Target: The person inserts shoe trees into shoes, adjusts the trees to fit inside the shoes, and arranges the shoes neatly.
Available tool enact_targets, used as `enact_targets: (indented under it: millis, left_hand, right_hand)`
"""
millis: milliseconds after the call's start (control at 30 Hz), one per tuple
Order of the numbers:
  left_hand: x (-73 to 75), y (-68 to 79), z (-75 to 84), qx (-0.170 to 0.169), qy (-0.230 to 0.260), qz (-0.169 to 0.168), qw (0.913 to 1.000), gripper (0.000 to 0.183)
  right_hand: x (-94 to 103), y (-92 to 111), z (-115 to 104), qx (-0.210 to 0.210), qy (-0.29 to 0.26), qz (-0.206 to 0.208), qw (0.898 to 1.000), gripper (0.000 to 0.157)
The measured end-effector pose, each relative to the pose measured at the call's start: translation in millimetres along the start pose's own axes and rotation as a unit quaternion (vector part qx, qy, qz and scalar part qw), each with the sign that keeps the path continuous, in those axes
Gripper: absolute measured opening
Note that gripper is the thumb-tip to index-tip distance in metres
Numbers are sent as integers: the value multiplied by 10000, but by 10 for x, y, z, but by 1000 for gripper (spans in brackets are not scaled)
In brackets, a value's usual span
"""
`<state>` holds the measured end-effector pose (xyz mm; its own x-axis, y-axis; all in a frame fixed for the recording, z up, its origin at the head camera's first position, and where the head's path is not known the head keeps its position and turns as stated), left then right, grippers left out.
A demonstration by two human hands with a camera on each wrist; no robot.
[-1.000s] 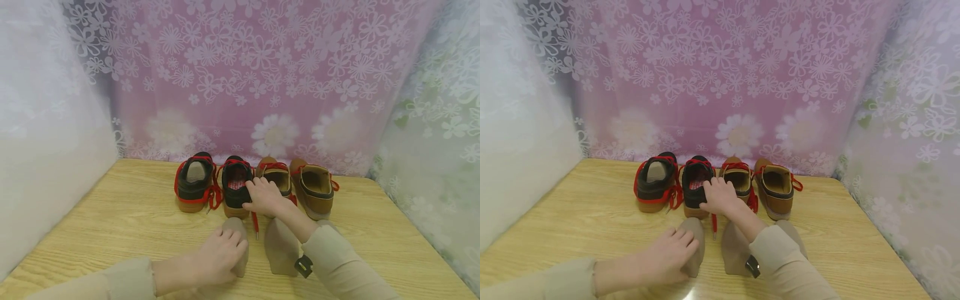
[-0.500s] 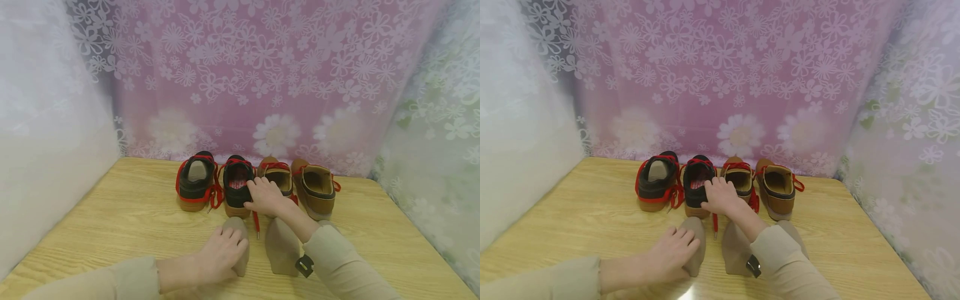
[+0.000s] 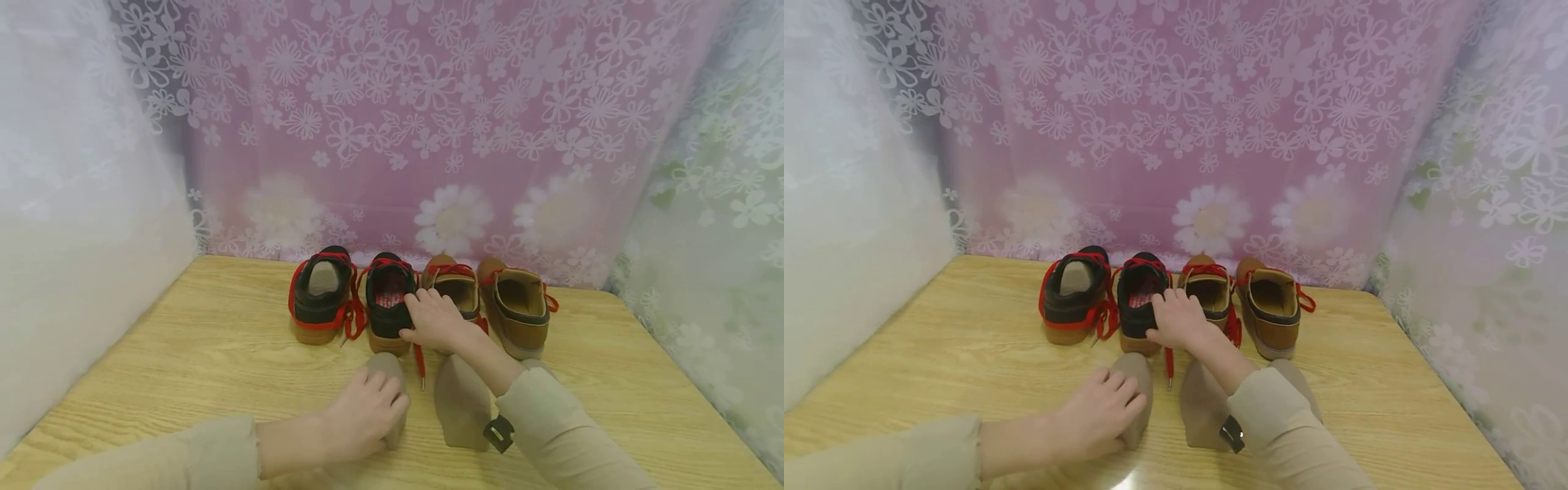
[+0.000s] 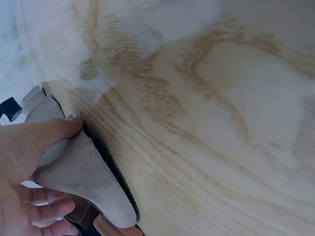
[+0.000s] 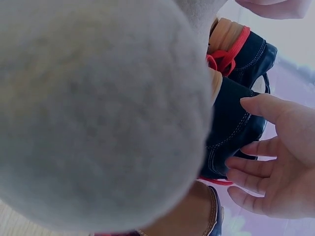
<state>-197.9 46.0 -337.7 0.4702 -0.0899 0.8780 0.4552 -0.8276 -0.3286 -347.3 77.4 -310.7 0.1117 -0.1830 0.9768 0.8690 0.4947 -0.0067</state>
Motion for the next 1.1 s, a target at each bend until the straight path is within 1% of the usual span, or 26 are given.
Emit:
enact_targets:
  millis: [133, 300, 433, 500, 700, 833, 967, 1067, 1100]
  left_hand:
    - [41, 18, -34, 8, 59, 132, 9999, 51]
    - [116, 53, -115, 11, 75, 326, 9994, 53]
    - [136, 82, -167, -1, 75, 319, 9995, 51]
    - [138, 97, -185, -25, 100, 257, 9996, 48]
    - [200, 140, -241, -84, 158, 377, 9991, 43]
    - [229, 151, -286, -71, 177, 352, 9992, 44]
    - [231, 165, -333, -21, 326, 259, 9991, 45]
    - [240, 173, -360, 10, 436, 286, 9986, 47]
    - [250, 175, -369, 18, 458, 345, 9984, 47]
  right_hand:
    - [16, 7, 10, 33, -43, 73, 10000, 56]
    - [9, 4, 21, 15, -61, 71, 10000, 56]
    - [-5, -1, 28, 17, -42, 35, 10000, 57]
    - [-4, 3, 29, 11, -61, 20, 10000, 57]
    - [-5, 8, 38, -28, -144, -31, 9999, 58]
    - [-14, 2, 40, -19, -143, -53, 9999, 59]
    - [-14, 7, 39, -12, -129, -38, 9999, 59]
    - [-11, 11, 41, -6, -157, -25, 9999, 59]
    - [-8, 12, 41, -1, -160, -22, 9999, 59]
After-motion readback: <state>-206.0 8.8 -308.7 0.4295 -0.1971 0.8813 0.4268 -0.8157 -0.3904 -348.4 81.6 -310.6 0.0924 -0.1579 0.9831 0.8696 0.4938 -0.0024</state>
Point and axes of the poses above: each hand's wrist, its own y-axis away from the middle knuckle, its own x-axis out of the back of the hand, z = x × y, the point moved 10 cm from there along -y, towards the middle knuckle, and after that the axes turned 7 degrees about y, right-handed, at the moved point
